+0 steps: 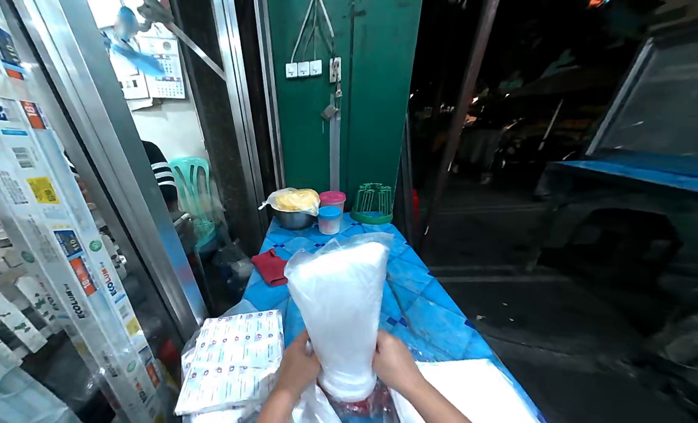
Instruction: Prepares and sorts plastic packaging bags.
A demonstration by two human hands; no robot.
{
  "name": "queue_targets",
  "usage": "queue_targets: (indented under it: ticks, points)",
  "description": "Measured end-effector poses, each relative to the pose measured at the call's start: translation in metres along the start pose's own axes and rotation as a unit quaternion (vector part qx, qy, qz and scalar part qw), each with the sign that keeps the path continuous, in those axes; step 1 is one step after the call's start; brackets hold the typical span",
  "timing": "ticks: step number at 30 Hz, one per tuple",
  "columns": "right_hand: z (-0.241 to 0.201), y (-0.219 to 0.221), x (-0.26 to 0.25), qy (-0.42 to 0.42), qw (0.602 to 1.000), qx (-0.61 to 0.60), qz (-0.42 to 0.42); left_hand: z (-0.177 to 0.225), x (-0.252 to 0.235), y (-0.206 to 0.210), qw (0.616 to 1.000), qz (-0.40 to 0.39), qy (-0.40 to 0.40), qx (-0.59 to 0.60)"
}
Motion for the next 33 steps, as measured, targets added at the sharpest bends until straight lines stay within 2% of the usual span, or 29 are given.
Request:
queue_targets:
  ticks: [3,7,10,14,17,19,22,23,24,28,30,32,33]
  points:
    - [0.001,0.000,-0.012,-0.016,0.999,-0.007,-0.039,-0.006,-0.009,0.000,0.999,-0.032,0.020,0.040]
    - [0.001,0.005,-0.020,-0.048,0.996,-0.021,-0.073,0.000,-0.010,0.002,0.999,-0.032,-0.012,0.026]
    - [0.004,0.011,-0.025,-0.035,0.993,-0.043,-0.103,0.001,-0.010,0.005,0.999,-0.033,-0.035,0.016]
    - [0.015,0.022,-0.031,0.000,0.993,-0.075,-0.087,0.002,-0.012,0.010,0.990,-0.045,-0.075,-0.109]
    - [0.027,0.031,-0.027,0.056,0.993,-0.048,-0.094,0.000,-0.012,0.009,0.977,-0.036,-0.106,-0.180]
    - [0.029,0.025,-0.011,0.086,0.992,-0.024,-0.084,0.002,-0.004,0.001,0.986,0.020,-0.076,-0.146]
    - [0.019,0.006,0.025,0.055,0.992,-0.096,0.054,0.016,0.024,-0.007,0.989,0.140,0.041,-0.016]
    - [0.014,0.005,0.036,0.031,0.987,-0.122,0.097,0.018,0.034,-0.004,0.989,0.136,0.057,0.004]
    - [0.009,0.008,0.045,0.022,0.986,-0.127,0.104,0.016,0.040,0.003,0.993,0.108,0.054,0.003]
    - [-0.005,0.021,0.060,0.081,0.997,0.002,-0.016,0.002,0.041,0.006,0.999,0.022,0.013,-0.046]
    - [-0.006,0.014,0.068,0.083,0.993,0.034,-0.070,0.006,0.050,-0.005,0.997,0.074,0.038,-0.005]
    - [-0.012,0.006,0.084,0.015,0.999,-0.014,-0.045,0.014,0.068,-0.015,0.977,0.162,0.111,0.085]
    - [-0.018,0.003,0.093,-0.040,0.997,-0.066,-0.017,0.022,0.079,-0.019,0.962,0.179,0.148,0.141]
Point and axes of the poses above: each hand's wrist, its own x-axis away from the middle knuckle, its own y-axis out of the palm, z = x × y, the point moved 6 cm from there along -x, towards the middle knuckle, and after that the axes turned 8 degrees about x, right-handed, at the moved point
